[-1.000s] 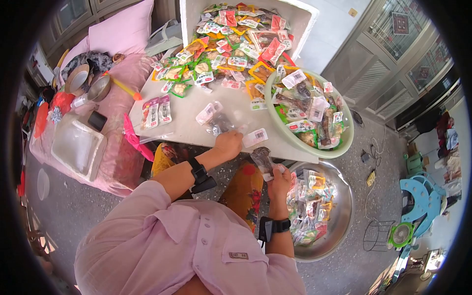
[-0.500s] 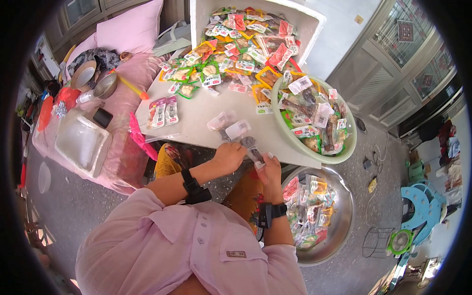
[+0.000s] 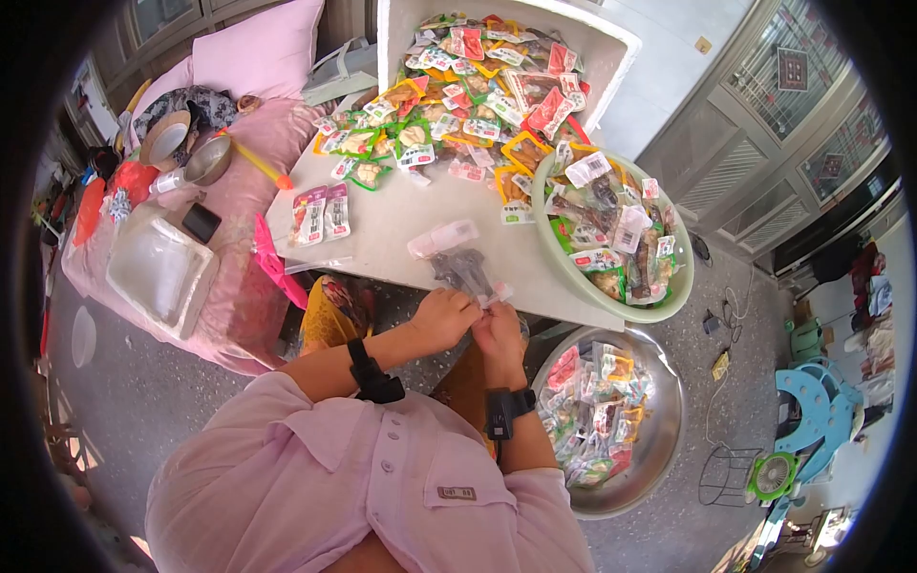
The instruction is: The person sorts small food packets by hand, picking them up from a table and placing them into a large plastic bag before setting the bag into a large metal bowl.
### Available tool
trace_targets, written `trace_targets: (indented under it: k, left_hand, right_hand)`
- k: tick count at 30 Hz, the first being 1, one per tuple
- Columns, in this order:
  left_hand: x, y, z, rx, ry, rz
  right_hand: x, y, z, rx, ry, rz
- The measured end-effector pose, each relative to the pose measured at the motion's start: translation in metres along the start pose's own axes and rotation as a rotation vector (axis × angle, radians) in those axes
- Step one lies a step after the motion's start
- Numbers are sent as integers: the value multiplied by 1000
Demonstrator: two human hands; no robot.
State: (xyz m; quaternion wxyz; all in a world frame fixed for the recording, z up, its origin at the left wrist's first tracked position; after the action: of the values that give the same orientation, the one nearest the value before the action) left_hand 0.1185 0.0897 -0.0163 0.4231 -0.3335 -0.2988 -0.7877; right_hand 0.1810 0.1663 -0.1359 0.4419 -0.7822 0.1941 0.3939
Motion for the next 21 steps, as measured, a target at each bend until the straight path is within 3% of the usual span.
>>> trace_targets:
  k: [4, 7, 11, 13, 16, 19, 21]
  left_hand:
    - [-6, 2, -1, -19, -10, 3]
    - [-8, -2, 1, -20, -26, 1]
    - [-4, -5, 1, -17, 46, -2]
    - [-13, -10, -1, 28, -10, -7]
    - [1, -9, -2, 37, 21, -52]
    - [6, -12, -12, 20, 28, -57]
    - [-1, -17, -20, 14, -16, 1]
  right_hand:
    - [-6, -13, 4, 223, 152, -189]
    - [2, -15, 18, 255, 119, -428]
    - [-8, 0, 16, 101, 128, -153]
    - [-11, 3, 17, 55, 100, -91]
    - [6, -4, 21, 45, -8, -312]
    - [21, -20, 4, 19, 145, -465]
    - [20, -38, -10, 158, 230, -565]
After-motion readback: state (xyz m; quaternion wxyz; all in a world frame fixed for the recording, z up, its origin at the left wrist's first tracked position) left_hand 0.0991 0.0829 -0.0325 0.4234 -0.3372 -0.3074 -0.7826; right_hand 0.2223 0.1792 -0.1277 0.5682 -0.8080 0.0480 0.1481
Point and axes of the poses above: each hand's wrist, its own z-axis towards the middle knuckle, its own x-axis out of the back of the hand, y = z × x, the point moved 8 cm from there along z, towards the middle knuckle, and after that the axes turned 1 degree about -y, right-handed, at the moved point
